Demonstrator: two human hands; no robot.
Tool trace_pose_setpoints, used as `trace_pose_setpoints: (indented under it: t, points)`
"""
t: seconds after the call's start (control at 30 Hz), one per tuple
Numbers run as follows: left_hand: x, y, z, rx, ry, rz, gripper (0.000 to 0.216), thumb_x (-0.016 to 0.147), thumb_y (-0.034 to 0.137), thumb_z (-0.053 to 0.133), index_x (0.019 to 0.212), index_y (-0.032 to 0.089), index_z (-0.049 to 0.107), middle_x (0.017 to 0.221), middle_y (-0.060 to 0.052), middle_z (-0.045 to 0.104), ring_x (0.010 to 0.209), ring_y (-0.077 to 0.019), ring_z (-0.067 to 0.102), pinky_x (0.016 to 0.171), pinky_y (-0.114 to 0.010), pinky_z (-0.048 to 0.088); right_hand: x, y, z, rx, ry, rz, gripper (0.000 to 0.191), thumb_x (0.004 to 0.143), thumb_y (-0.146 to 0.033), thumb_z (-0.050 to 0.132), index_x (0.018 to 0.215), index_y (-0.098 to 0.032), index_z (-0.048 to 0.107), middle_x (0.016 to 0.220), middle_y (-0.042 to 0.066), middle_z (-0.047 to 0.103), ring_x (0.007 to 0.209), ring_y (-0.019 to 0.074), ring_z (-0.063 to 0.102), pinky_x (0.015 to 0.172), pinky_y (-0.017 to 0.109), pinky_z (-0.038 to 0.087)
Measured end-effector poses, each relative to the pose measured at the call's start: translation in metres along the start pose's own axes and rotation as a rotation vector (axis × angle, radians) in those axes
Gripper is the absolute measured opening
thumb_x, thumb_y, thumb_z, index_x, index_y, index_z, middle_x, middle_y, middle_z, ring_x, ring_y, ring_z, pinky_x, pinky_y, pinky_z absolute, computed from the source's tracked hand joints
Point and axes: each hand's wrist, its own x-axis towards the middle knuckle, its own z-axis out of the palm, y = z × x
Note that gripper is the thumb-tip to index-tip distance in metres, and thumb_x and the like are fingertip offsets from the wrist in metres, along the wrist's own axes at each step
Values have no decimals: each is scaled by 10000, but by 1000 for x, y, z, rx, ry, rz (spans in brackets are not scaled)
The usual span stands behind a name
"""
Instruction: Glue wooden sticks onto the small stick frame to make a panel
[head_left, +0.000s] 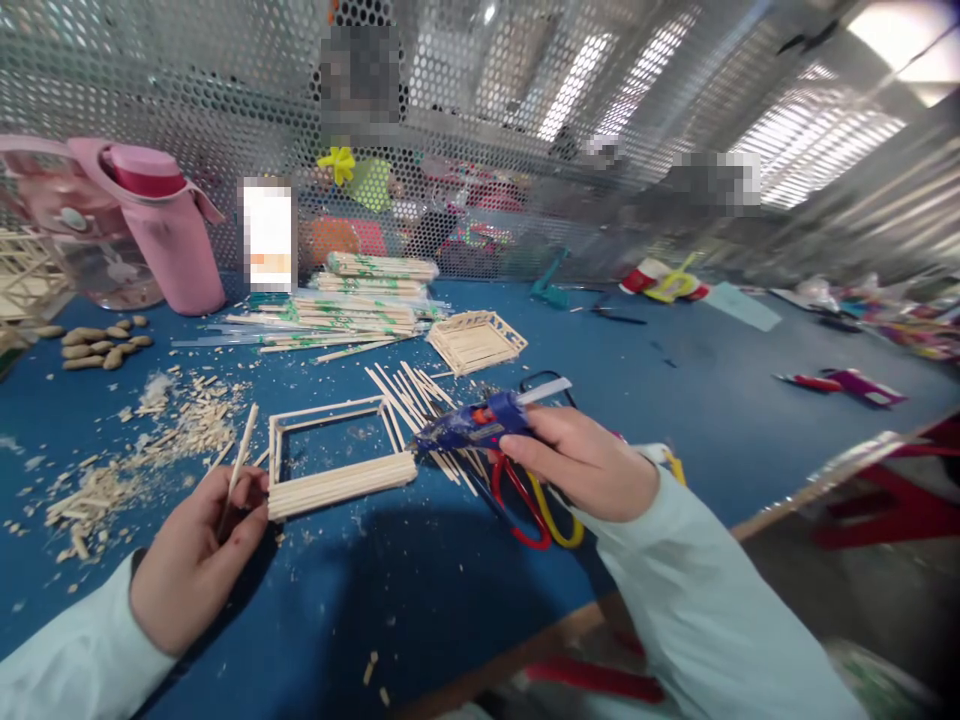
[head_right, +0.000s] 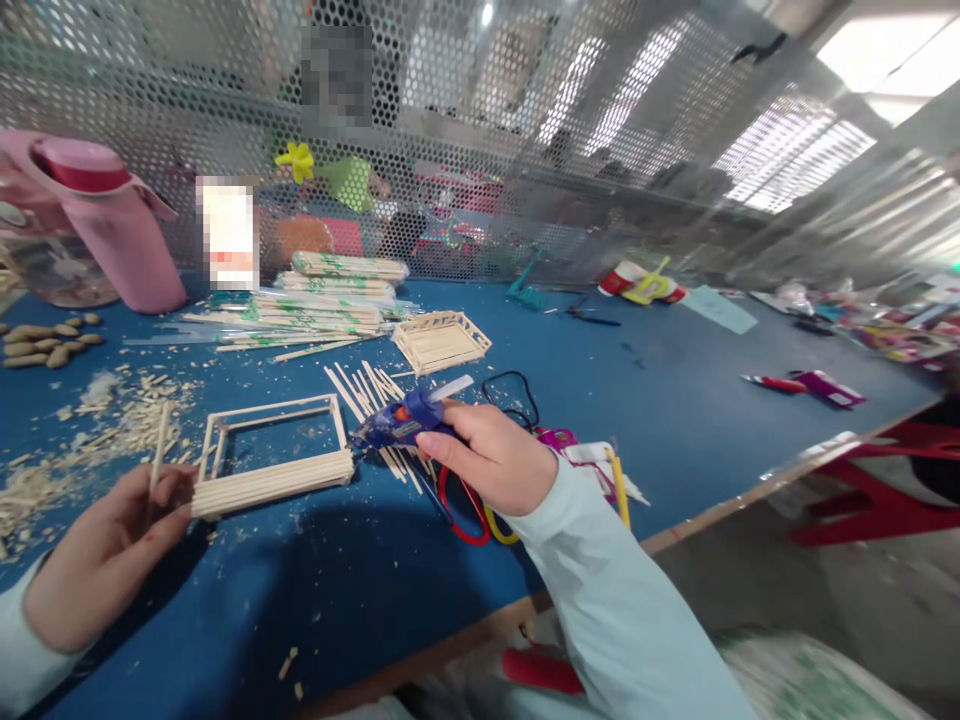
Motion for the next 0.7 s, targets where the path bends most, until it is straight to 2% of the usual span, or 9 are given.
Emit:
trace_pose_setpoints:
  t: [0.27, 0.43, 0.57, 0.7]
  points:
    - [-1, -2, 1, -11, 3, 2, 194, 698, 270, 584, 680, 226, 396, 790, -25, 574, 760, -147, 573, 668, -247, 500, 1, -2, -2, -118, -7, -20, 383, 914, -395, 354, 674, -170, 550, 608, 18, 564, 534, 122, 505, 548, 240, 372]
    - [-2, 0, 1, 3, 12, -14, 209, 684, 279, 595, 671, 224, 393, 787, -34, 575, 741, -154, 566, 652, -260, 502, 3, 4, -1, -153, 1, -40, 481, 905, -506, 299, 623, -185, 520, 550, 20, 536, 488, 126, 483, 499, 251, 348]
    - [-1, 1, 1, -2, 12, -15, 217, 680, 284, 596, 667, 224, 388, 770, -27, 561, 735, -149, 564, 654, -257, 500, 5, 7, 0, -175, 1, -39, 548, 889, -577, 252, 617, -188, 528, 532, 26, 536, 479, 133, 487, 492, 259, 348]
    - [0, 1, 1, -1, 0, -34, 212, 675, 284, 596, 671, 225, 393, 783, -27, 562, 745, -151, 563, 659, -259, 498, 4, 2, -2, -156, -22, -14, 515, 902, -541, 270, 662, -184, 554, 577, 37, 575, 524, 142, 526, 529, 260, 374]
